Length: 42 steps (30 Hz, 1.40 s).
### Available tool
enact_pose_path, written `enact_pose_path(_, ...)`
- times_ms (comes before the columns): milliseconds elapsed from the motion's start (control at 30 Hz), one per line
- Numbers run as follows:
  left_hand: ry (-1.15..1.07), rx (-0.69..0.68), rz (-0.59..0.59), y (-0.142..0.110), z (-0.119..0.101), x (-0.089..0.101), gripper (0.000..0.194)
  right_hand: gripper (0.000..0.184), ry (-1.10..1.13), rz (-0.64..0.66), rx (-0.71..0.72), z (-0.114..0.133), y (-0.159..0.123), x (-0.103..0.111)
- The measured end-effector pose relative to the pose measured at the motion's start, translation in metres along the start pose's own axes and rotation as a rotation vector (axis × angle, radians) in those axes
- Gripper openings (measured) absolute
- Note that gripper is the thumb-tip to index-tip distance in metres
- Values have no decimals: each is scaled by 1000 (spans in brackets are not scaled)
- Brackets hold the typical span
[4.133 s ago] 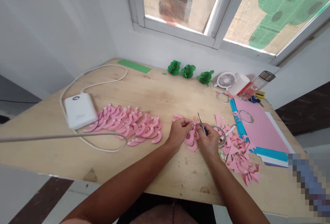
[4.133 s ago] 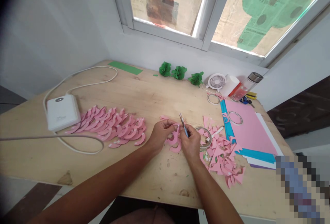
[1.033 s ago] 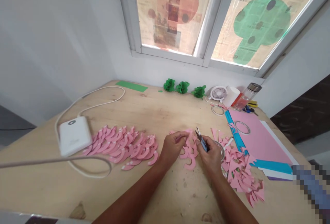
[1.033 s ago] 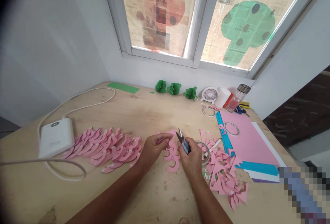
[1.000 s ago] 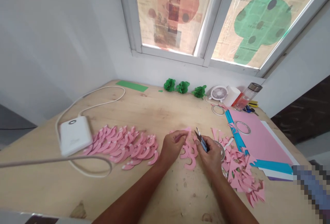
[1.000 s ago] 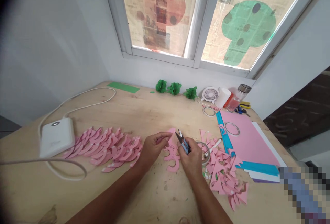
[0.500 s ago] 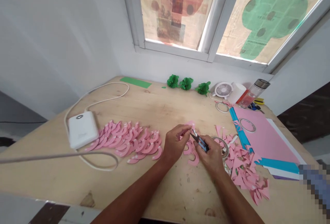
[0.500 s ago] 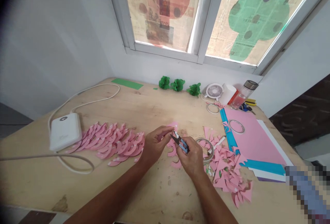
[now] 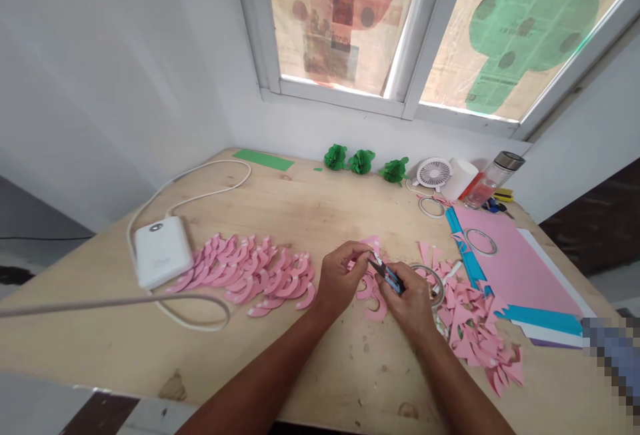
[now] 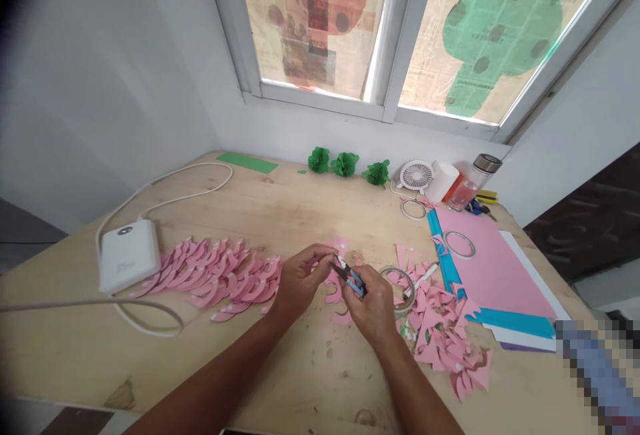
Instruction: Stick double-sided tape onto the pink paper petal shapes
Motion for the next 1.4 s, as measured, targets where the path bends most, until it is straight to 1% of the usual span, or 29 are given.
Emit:
enact_pose_path(333, 37, 2, -38, 2, -2, 1, 11, 11, 52, 33, -16, 3, 1, -1)
enact_pose_path(433, 21, 31, -65, 2, 2, 3, 11, 13, 93, 57, -8, 8, 1, 0)
enact_pose_path(500, -8, 65, -79, 2, 5, 4, 13, 15, 120, 51, -22, 9, 1, 1)
enact_pose_path(633, -44, 127, -49, 1, 8, 0, 16, 18, 216, -5, -154, -6, 0, 4)
enact_pose_path(700, -46, 145, -28, -1, 9, -3, 17, 19, 281, -36, -224, -15, -1, 4)
enact_pose_path(767, -46, 150, -17, -3, 9, -6, 17, 19, 335, -59, -266, -20, -1, 4)
enact_pose_path(933, -29, 118, -4, -5, 8, -11, 17, 16, 458, -61, -286, -18, -1, 3)
enact_pose_path(1067, 7, 84, 18, -6, 8, -13, 16, 16, 495, -42, -320, -16, 0, 2)
enact_pose_path(1400, 128, -32, 50, -8, 4, -17, 15, 20, 627, -14, -402, -25, -1, -5)
Point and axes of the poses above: each hand's wrist, its own y-axis towards the middle knuckle, its own x-axis out of the back of the hand, z = x × y, the point moved 6 cm from there along y, towards the middle knuckle, and after that the axes turned 2 degrees about -y, right-handed, at the moved point
